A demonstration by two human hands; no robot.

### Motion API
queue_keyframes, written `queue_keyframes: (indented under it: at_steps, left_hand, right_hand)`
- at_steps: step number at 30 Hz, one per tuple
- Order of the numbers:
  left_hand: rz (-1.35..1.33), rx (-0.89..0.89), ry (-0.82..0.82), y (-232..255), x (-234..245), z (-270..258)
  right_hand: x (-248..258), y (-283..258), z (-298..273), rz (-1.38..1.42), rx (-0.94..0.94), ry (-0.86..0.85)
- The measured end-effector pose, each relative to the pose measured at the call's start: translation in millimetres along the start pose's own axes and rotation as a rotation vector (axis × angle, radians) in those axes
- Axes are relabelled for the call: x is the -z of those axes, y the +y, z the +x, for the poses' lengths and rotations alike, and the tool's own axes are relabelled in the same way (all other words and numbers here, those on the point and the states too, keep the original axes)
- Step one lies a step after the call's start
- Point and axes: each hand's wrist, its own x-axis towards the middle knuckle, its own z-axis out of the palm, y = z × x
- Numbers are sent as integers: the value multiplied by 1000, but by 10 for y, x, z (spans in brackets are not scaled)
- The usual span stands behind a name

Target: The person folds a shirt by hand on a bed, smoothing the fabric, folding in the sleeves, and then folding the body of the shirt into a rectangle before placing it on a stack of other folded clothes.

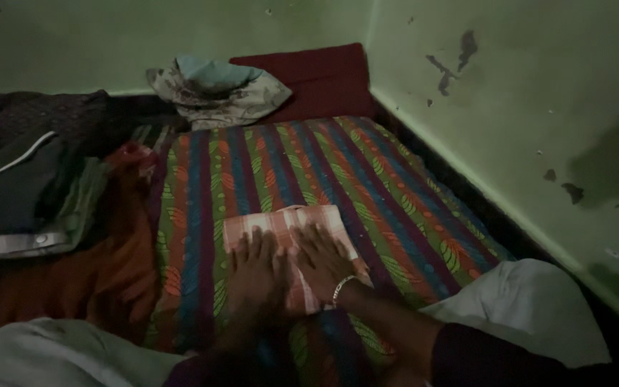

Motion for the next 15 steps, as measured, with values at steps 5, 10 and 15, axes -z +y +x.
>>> queue_keyframes:
  at_steps: [5,10,15]
  left_hand:
    - [-80,-34,31,-78,-64,-23]
    - [-253,44,37,-297,-23,-17]
    - [-441,242,62,-408,192,-76]
  right_hand:
    - [-210,416,191,-395,260,153]
    - [-92,417,57,-126,-1,109]
    - [126,538,-52,16,-295,223]
